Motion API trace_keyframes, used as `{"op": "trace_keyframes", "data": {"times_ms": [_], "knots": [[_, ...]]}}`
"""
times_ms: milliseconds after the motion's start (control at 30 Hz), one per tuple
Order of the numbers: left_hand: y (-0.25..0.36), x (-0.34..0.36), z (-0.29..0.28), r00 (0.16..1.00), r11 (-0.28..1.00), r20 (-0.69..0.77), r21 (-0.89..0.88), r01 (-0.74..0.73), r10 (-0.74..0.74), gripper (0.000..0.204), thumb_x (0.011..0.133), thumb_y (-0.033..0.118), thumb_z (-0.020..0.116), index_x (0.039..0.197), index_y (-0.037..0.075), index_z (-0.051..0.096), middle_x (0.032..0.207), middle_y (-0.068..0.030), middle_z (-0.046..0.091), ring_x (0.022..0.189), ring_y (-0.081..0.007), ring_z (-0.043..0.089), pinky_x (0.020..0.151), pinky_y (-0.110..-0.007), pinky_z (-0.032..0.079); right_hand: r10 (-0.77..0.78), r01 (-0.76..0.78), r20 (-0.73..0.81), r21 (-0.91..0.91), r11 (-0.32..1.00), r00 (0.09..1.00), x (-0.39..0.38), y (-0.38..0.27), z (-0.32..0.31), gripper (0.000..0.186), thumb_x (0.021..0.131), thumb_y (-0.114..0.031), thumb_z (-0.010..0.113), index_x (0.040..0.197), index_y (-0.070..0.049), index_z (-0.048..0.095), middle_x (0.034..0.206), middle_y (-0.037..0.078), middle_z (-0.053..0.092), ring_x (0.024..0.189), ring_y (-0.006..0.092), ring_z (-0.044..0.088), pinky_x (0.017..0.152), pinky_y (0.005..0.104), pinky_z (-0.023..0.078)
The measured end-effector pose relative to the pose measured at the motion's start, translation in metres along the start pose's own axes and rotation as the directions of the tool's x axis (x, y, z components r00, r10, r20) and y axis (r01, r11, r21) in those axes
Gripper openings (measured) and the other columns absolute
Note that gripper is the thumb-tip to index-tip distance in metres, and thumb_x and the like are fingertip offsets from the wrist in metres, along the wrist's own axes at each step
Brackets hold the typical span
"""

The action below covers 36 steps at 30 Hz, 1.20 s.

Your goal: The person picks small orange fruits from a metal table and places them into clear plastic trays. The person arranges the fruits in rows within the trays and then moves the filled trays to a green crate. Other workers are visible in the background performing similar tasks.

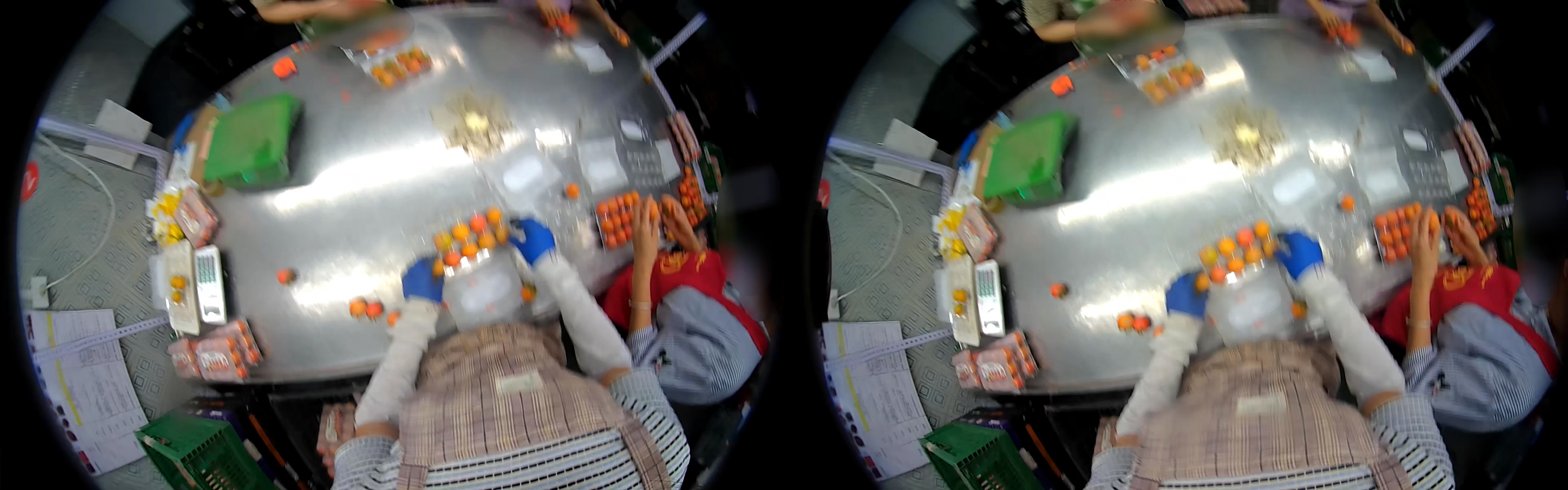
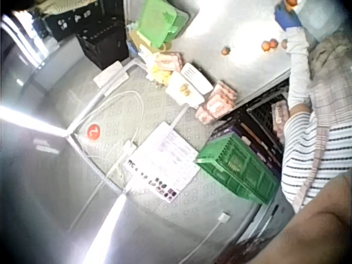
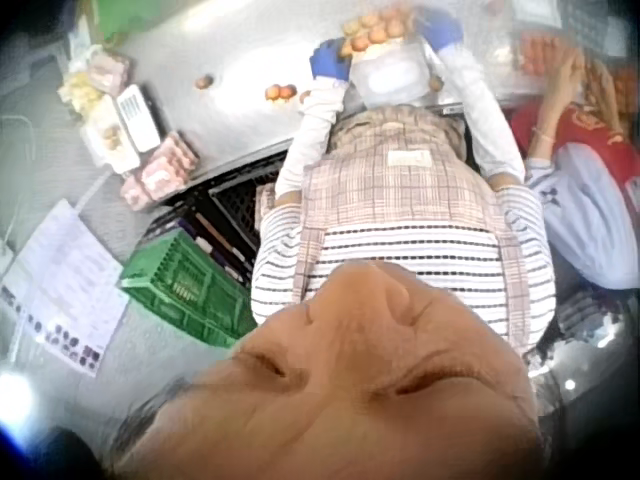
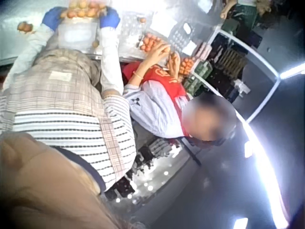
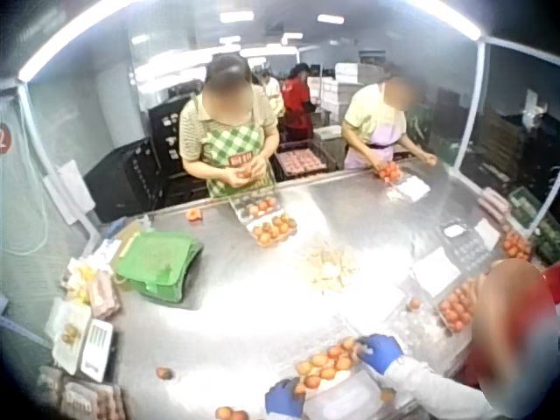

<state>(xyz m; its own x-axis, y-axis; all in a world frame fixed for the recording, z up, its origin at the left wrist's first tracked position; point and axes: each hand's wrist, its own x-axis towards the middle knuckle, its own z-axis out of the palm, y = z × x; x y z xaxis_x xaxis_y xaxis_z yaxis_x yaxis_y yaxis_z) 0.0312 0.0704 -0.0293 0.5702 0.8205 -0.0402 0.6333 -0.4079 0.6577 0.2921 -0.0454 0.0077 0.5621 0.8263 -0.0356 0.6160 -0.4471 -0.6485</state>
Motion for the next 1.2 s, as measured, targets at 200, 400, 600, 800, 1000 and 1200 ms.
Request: {"op": "trace_keyframes", "data": {"times_ms": [200, 400, 600, 800, 1000, 1200], "knots": [[-0.006, -0.006, 0.002, 0.982, 0.987, -0.11, -0.026, -0.158, 0.154, 0.031, 0.069, 0.02, 0.071, 0.098, 0.011, 0.067, 0.097, -0.0099, 0.064, 0.085, -0.0297, 0.061, 0.074, -0.039, 0.049, 0.012, 0.026, 0.139, -0.267, 0.963, 0.99, -0.105, -0.011, -0.02, 0.034, 0.068, -0.031, 0.072, 0.096, -0.012, 0.068, 0.09, 0.011, 0.065, 0.08, 0.0305, 0.062, 0.07, 0.0415, 0.049], [-0.011, -0.007, 0.008, 0.969, 0.982, -0.16, 0.02, -0.189, 0.189, 0.032, 0.069, 0.021, 0.072, 0.099, 0.014, 0.067, 0.098, -0.0087, 0.063, 0.084, -0.029, 0.06, 0.074, -0.04, 0.049, -0.14, 0.176, 0.119, -0.387, 0.905, 0.983, -0.141, 0.01, -0.002, 0.032, 0.065, -0.028, 0.071, 0.093, -0.014, 0.067, 0.096, 0.005, 0.063, 0.087, 0.0266, 0.059, 0.072, 0.0412, 0.045], [0.001, -0.019, -0.002, 0.96, 0.986, -0.238, -0.039, -0.161, 0.148, 0.035, 0.071, 0.018, 0.069, 0.104, 0.009, 0.065, 0.102, -0.0127, 0.064, 0.089, -0.0314, 0.062, 0.078, -0.041, 0.05, -0.212, 0.263, 0.171, -0.386, 0.884, 0.962, -0.139, 0.017, -0.008, 0.023, 0.073, -0.027, 0.062, 0.093, -0.016, 0.066, 0.093, 0.005, 0.063, 0.083, 0.0268, 0.06, 0.07, 0.0417, 0.046], [0.034, -0.037, -0.013, 0.99, 0.877, -0.016, -0.462, -0.134, 0.143, 0.043, 0.075, 0.018, 0.072, 0.114, 0.004, 0.06, 0.106, -0.0133, 0.063, 0.093, -0.0254, 0.062, 0.083, -0.034, 0.048, 0.175, -0.277, 0.287, 0.369, 0.887, 0.942, -0.126, 0.02, -0.013, 0.029, 0.082, -0.027, 0.063, 0.108, -0.015, 0.068, 0.101, 0.005, 0.067, 0.085, 0.021, 0.063, 0.073, 0.0315, 0.05], [0.102, -0.056, -0.035, 0.839, 0.728, 0.091, -0.553, -0.406, 0.537, 0.05, 0.074, 0.016, 0.074, 0.119, 0.005, 0.057, 0.116, -0.0126, 0.059, 0.107, -0.0226, 0.057, 0.091, -0.033, 0.045, 0.171, -0.651, 0.658, 0.609, 0.453, 0.734, -0.11, -0.05, -0.011, 0.038, 0.09, -0.037, 0.056, 0.103, -0.003, 0.066, 0.084, 0.007, 0.064, 0.068, 0.0116, 0.056, 0.061, 0.0233, 0.045], [0.091, -0.072, -0.05, 0.976, 0.832, -0.038, -0.516, -0.204, 0.216, 0.044, 0.069, 0.019, 0.078, 0.108, 0.004, 0.064, 0.1, -0.0145, 0.066, 0.093, -0.0264, 0.064, 0.083, -0.035, 0.049, 0.054, -0.461, 0.553, 0.633, 0.622, 0.832, -0.111, -0.095, -0.007, 0.035, 0.089, -0.037, 0.056, 0.097, -0.005, 0.068, 0.074, 0.003, 0.063, 0.065, 0.0103, 0.058, 0.057, 0.0228, 0.045]]}}
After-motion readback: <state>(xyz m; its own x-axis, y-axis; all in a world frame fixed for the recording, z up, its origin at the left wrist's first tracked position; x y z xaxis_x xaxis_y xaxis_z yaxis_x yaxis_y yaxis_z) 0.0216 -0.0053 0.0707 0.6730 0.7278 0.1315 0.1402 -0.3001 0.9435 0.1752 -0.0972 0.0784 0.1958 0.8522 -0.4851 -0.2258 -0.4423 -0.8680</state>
